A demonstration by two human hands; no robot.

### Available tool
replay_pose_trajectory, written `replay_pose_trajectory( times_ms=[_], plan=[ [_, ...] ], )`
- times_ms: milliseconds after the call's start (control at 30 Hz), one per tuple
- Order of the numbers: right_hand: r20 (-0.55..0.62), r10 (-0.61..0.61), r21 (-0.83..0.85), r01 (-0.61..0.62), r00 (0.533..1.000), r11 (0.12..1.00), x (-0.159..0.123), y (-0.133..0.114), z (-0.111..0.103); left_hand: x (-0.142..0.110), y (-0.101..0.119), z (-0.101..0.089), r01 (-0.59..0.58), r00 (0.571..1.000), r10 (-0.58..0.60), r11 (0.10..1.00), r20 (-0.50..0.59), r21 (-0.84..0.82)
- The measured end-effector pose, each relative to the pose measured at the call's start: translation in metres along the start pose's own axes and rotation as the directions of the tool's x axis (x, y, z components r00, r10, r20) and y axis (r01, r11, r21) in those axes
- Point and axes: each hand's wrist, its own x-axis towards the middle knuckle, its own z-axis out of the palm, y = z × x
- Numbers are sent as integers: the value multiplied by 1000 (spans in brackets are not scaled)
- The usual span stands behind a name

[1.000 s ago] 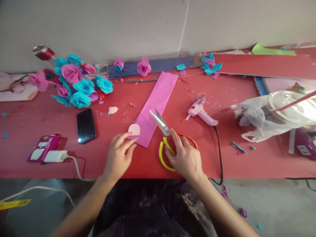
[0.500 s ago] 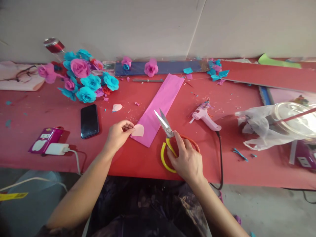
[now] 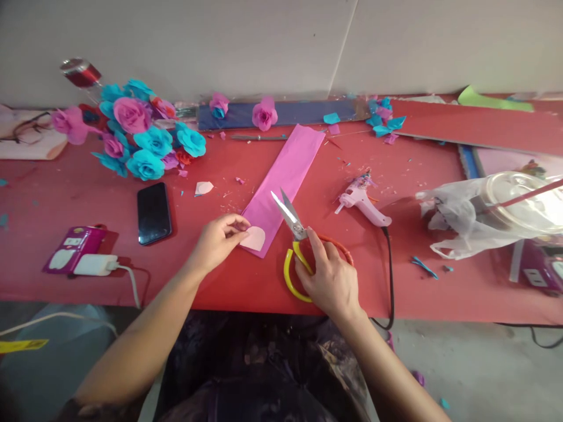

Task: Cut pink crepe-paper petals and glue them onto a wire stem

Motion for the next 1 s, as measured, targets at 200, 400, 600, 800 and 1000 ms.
replay_pose_trajectory(
  times_ms=[200,400,600,800,1000],
  plan=[
    [13,13,5,-13,1000,1000,0,0,0,-14,2,10,-175,981,186,969,-48,175],
    [23,31,13,-31,999,999,1,-2,-1,-13,-4,6,-353,935,337,909,108,223],
    [27,38,7,-38,999,999,1,-2,-1,-12,-9,8,-482,876,462,834,136,268],
    [23,35,8,-35,999,999,0,-1,-1,-11,-11,12,-566,821,558,769,122,298],
    [23,33,17,-34,999,999,1,-1,-1,-14,-11,12,-594,796,594,726,120,348]
  ],
)
